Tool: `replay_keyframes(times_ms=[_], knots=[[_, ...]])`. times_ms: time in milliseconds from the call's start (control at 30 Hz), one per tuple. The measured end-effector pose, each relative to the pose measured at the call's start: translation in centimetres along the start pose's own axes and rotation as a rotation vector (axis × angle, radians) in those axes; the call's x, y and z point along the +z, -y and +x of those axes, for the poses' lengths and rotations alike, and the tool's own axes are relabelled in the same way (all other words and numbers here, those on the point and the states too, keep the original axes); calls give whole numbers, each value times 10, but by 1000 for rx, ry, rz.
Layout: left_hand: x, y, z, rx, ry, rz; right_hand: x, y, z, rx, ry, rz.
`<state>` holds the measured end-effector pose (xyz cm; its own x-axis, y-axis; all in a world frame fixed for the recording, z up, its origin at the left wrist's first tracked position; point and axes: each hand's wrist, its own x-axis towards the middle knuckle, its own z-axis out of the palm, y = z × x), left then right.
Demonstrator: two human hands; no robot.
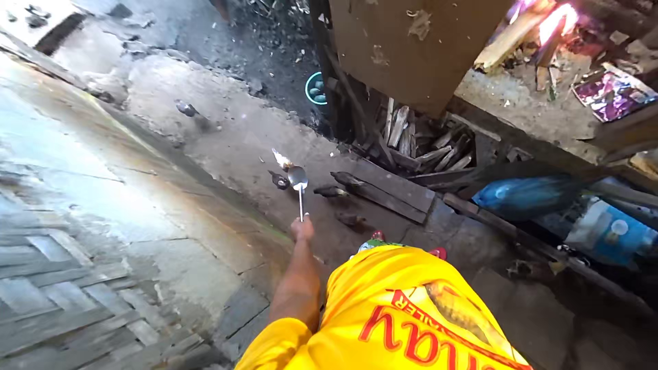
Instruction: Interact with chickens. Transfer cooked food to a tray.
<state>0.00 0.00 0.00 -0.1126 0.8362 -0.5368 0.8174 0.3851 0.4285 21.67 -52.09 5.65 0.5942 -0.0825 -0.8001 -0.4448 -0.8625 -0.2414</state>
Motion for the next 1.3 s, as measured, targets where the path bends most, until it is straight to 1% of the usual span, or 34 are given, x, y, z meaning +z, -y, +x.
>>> replay_keyframes(times_ms=[33, 100, 200, 367, 467, 567, 600, 667, 700, 767, 833, 900, 933, 1100, 1233, 1300], knots=[[1, 2, 1, 2, -1, -1, -1, 2, -2, -1, -6, 15], [3, 4, 2, 12, -4, 2, -11, 18, -14, 85, 63, 51], [1, -1, 0, 17, -6, 46, -11, 26, -21, 162, 52, 81], [-4, -12, -11, 26, -6, 81, -5, 15, -8, 173, 44, 107], [-3, -17, -15, 29, -13, 79, -16, 40, -29, 214, 54, 151], [-3, -16, -11, 46, -9, 110, -23, 49, -37, 227, 82, 184], [-2, -15, -10, 47, -12, 110, -21, 44, -33, 229, 90, 175], [-2, -14, -10, 44, -23, 105, -9, 24, -14, 228, 45, 154], [-2, -14, -12, 40, -24, 104, -8, 22, -11, 228, 45, 144], [-4, -15, -15, 24, -17, 103, -12, 21, -6, 216, 95, 102], [-2, -10, -14, 11, -24, 89, -8, 1, 16, 153, 127, 38], [3, -1, -12, 2, -34, 68, 4, -26, 50, 58, 66, -69], [5, 3, -12, -6, -41, 54, 2, -26, 60, 25, 74, -117], [23, 23, -28, -99, -78, -21, -33, 21, 85, -103, 128, -233], [46, 44, -54, -193, -124, -75, -50, 75, 128, -111, 241, -276], [61, 52, -76, -251, -151, -108, -51, 107, 158, -129, 322, -371]])
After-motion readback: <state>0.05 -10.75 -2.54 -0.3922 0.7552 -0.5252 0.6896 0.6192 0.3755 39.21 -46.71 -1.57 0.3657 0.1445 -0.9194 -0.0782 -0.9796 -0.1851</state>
